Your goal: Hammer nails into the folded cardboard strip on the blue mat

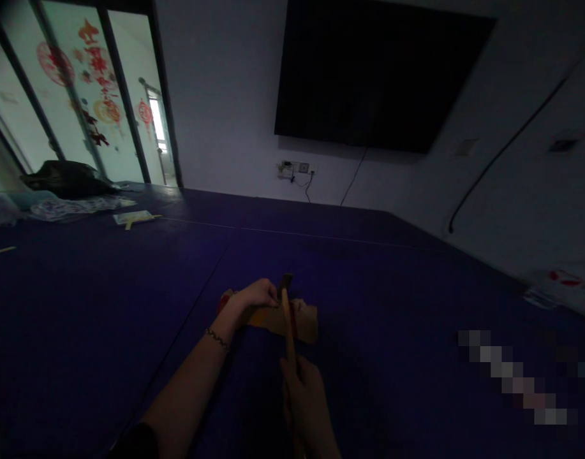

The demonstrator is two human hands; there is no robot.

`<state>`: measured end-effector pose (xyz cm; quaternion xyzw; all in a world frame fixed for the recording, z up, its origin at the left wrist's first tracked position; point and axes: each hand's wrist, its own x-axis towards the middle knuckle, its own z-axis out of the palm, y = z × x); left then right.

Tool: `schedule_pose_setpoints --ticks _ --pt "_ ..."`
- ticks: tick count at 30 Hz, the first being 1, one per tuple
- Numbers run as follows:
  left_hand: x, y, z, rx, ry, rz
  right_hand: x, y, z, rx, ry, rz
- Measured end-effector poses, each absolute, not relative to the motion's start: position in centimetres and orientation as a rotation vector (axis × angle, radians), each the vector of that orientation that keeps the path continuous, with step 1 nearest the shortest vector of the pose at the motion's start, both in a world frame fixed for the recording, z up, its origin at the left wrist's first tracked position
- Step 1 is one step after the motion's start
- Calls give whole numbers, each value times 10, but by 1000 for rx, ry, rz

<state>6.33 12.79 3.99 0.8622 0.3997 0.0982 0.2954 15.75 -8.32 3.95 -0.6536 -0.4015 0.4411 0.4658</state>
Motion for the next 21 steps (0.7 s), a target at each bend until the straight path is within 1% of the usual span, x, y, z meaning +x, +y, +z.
schedule_pose_setpoints --ticks 21 --pt "61 130 38 2293 1063 270 155 -84 36 -1623 -983 1114"
